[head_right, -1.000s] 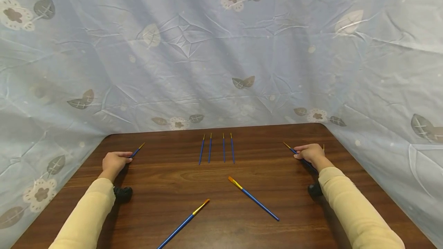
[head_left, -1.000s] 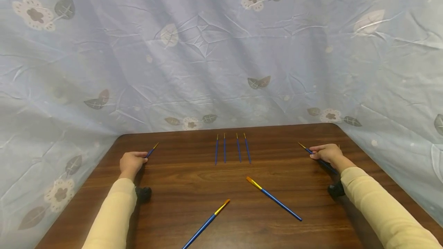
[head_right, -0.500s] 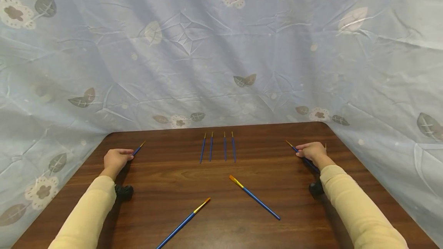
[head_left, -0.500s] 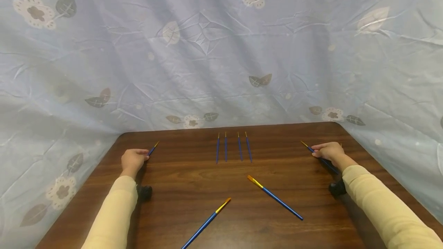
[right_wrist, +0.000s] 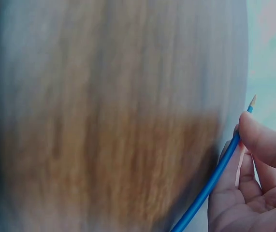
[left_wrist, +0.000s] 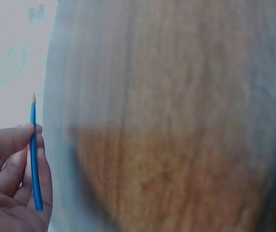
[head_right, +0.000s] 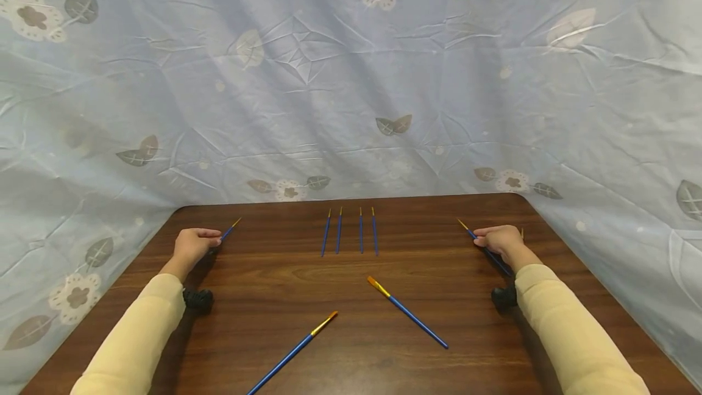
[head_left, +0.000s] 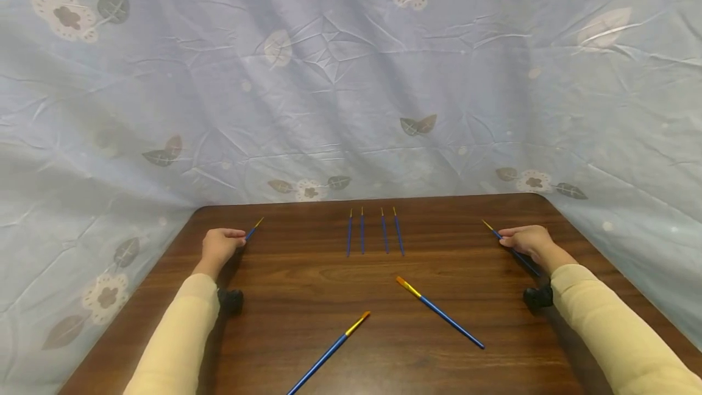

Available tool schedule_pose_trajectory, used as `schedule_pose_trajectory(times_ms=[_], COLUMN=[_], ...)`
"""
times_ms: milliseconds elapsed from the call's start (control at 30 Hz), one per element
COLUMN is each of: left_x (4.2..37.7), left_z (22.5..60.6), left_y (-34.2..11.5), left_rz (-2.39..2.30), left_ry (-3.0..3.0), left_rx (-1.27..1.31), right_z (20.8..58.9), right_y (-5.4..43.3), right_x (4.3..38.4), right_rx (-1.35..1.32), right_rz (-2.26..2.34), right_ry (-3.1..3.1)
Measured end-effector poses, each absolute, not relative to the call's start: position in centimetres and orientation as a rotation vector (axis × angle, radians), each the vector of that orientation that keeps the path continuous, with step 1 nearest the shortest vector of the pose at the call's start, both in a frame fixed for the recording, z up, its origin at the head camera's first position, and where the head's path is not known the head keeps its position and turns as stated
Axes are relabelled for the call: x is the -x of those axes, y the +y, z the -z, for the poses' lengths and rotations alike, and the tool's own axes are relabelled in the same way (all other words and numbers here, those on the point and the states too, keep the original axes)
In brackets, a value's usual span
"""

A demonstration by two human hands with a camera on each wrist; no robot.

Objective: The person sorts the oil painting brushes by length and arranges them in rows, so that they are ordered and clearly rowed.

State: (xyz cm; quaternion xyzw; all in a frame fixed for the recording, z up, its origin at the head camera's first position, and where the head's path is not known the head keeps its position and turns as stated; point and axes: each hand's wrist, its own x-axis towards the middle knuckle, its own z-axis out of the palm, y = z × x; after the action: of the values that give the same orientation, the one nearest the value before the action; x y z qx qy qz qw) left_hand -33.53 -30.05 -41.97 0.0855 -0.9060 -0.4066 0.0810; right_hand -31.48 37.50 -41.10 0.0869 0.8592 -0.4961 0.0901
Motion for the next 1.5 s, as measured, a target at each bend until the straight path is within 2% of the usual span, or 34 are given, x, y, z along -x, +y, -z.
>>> schedule_pose_trajectory(times_ms=[533, 1500], left_x=[33.8, 34.9], left_z=[41.4, 41.4], left_y=[-27.6, -20.1], left_rz=[1.694, 2.054], left_ry=[-2.597, -2.462], left_rx=[-0.051, -0.039], right_z=[40.1, 38.8], right_y=[35.6, 28.2], right_x=[31.9, 33.9], right_rx=[-0.179, -0.196], right_rz=[1.682, 1.863], right_ry=[2.412, 2.231])
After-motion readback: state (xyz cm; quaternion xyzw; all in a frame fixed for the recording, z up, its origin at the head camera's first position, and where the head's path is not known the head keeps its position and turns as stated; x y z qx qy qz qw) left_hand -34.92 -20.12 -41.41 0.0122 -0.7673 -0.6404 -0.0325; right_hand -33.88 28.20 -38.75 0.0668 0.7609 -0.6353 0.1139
